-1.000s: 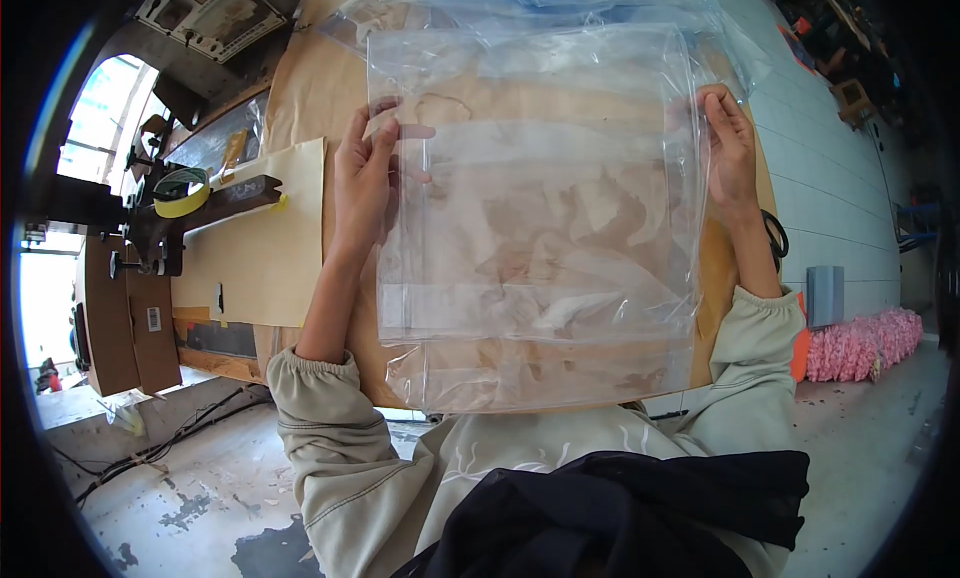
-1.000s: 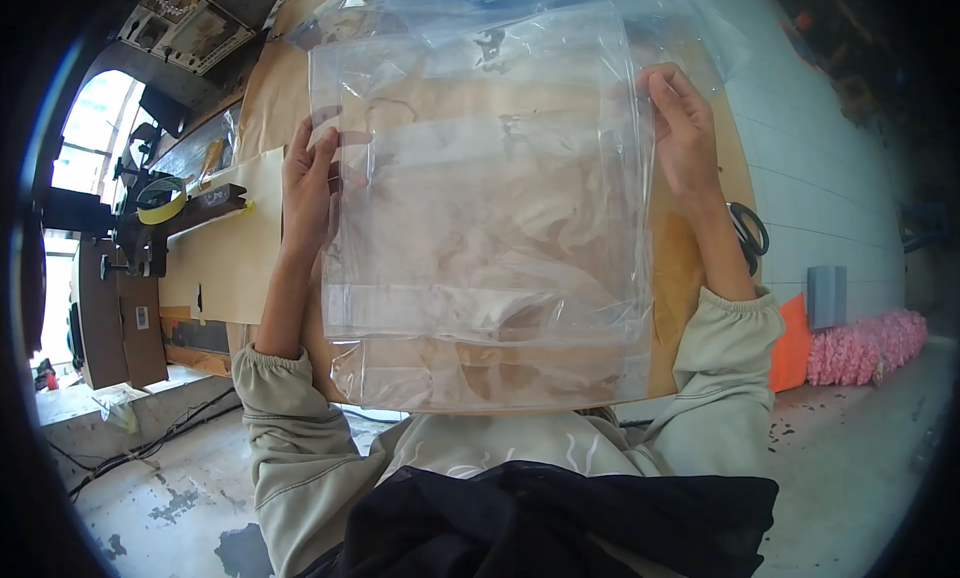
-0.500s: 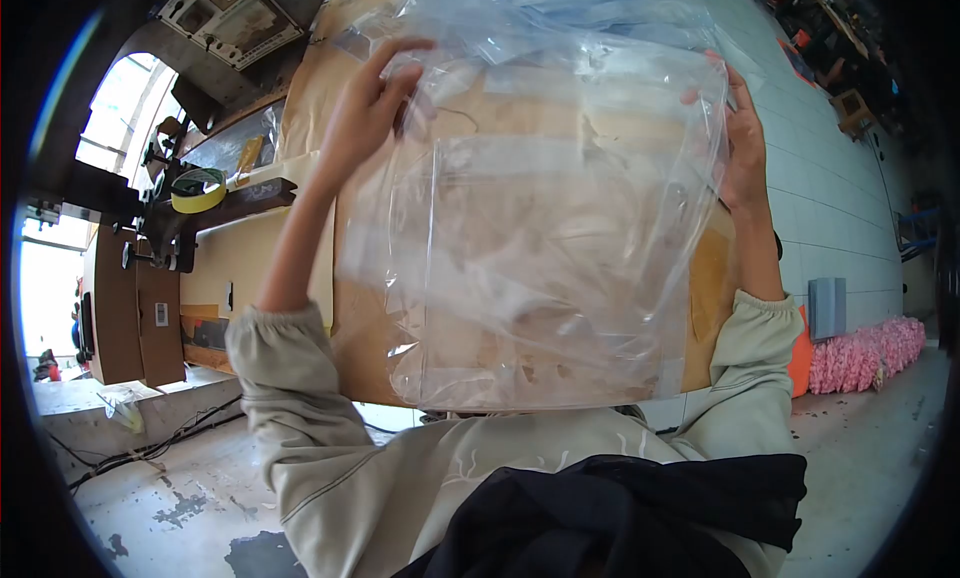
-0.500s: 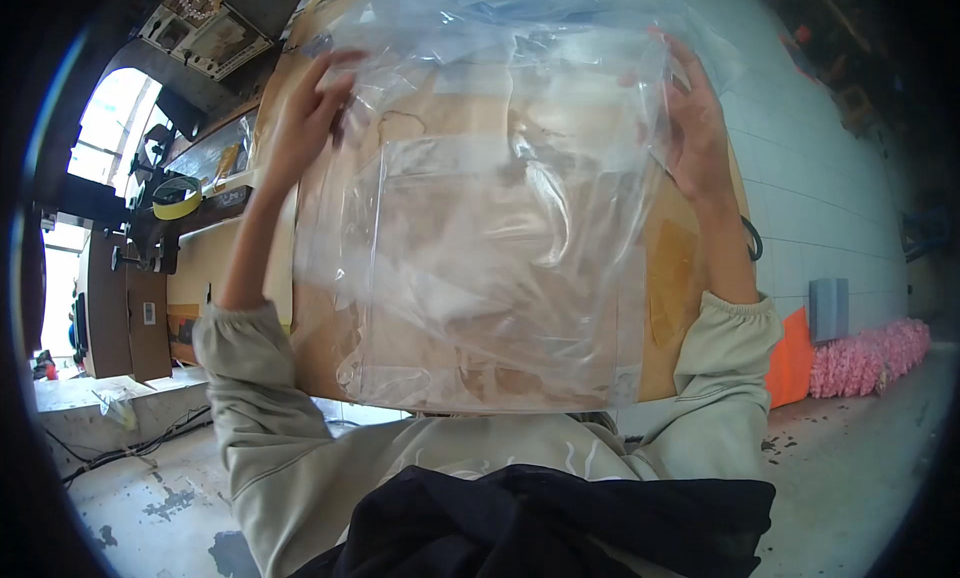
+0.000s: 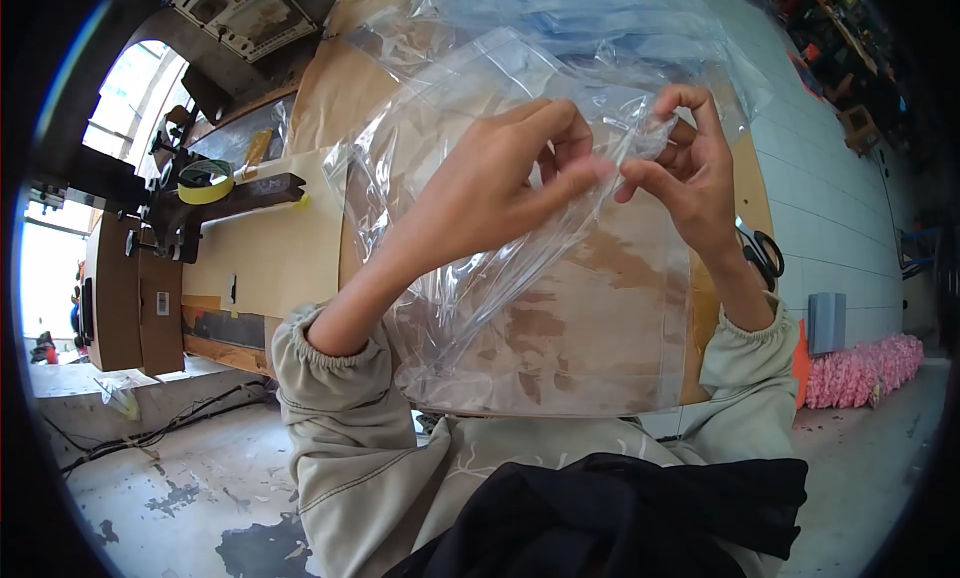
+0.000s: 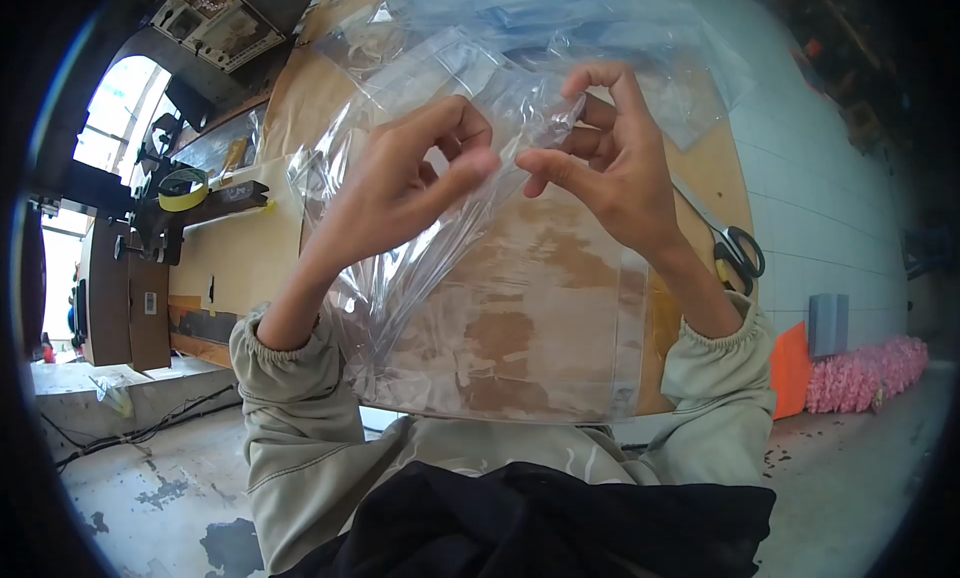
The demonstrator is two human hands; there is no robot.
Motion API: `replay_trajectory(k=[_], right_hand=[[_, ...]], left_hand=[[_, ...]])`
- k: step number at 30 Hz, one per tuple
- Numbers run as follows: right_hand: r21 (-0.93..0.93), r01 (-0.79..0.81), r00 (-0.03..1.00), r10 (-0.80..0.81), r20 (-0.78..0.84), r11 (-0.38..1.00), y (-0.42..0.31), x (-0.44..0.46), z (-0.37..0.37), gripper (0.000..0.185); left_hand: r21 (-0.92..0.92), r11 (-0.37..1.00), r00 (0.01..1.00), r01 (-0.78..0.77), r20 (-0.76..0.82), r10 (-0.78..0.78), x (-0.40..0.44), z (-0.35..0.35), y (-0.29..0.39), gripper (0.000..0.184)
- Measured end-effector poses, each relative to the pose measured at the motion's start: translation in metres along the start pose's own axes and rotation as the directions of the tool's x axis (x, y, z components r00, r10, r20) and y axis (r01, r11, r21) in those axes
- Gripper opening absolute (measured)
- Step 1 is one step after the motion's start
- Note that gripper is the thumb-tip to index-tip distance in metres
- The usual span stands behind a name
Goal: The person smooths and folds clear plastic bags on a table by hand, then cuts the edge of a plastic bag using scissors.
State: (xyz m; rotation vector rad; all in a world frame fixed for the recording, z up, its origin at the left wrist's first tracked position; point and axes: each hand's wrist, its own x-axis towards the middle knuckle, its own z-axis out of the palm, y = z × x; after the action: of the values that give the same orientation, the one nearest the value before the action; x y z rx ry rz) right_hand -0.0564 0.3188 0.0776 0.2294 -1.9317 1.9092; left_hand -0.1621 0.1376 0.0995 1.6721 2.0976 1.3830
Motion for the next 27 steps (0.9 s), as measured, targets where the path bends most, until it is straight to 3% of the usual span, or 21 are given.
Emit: replay_trajectory(k=[4, 7, 10, 13, 16, 20, 22, 23, 27], right_hand=[[0.087, 0.003, 1.000, -0.001, -0.017, 0.996, 0.003, -0.003, 0.006, 0.051], [0.105, -0.017, 1.000, 0.019, -0.014, 0.994, 0.008, -0.003, 0.004, 0.053], [0.127, 0.027, 0.995, -0.014, -0.097, 0.992, 0.011, -0.001, 0.011, 0.052], [0.167, -0.083, 0.982, 0.109, -0.153, 0.983, 0.018, -0.005, 0.015, 0.052], [-0.001, -0.068, 0.961, 0.065, -0.270, 0.998, 0.016, -0.005, 0.021, 0.043], [-0.085, -0.151, 0.979, 0.137, -0.149, 0.985, 0.016, -0.007, 0.013, 0.020], [-0.148, -0.197, 0.980, 0.192, -0.049, 0.969, 0.006, -0.016, 0.009, 0.023], [-0.142, -0.200, 0.980, 0.196, -0.040, 0.969, 0.004, -0.021, 0.007, 0.025], [-0.076, -0.192, 0.981, 0.192, -0.010, 0.979, 0.006, -0.036, 0.007, 0.028]], left_hand=[[-0.041, 0.999, 0.998, 0.025, 0.062, -0.022, 0.000, 0.000, -0.001, 0.024], [-0.223, 0.967, 0.986, 0.127, 0.135, -0.098, 0.002, -0.004, -0.008, 0.024], [-0.304, 0.937, 0.985, 0.170, 0.056, -0.160, 0.003, -0.002, -0.011, 0.024], [-0.274, 0.953, 0.992, 0.127, 0.023, -0.126, 0.002, 0.002, -0.012, 0.024], [-0.255, 0.966, 0.995, 0.027, -0.081, -0.049, 0.002, 0.010, -0.018, 0.018], [-0.372, 0.924, 0.983, 0.093, -0.111, -0.143, 0.001, 0.005, -0.017, 0.017], [-0.359, 0.925, 0.968, 0.122, -0.164, -0.191, -0.003, -0.006, -0.018, 0.017], [-0.304, 0.949, 0.981, 0.085, -0.143, -0.134, -0.003, -0.023, -0.023, 0.018], [-0.323, 0.927, 0.981, 0.192, 0.034, -0.191, -0.007, -0.033, -0.018, 0.018]])
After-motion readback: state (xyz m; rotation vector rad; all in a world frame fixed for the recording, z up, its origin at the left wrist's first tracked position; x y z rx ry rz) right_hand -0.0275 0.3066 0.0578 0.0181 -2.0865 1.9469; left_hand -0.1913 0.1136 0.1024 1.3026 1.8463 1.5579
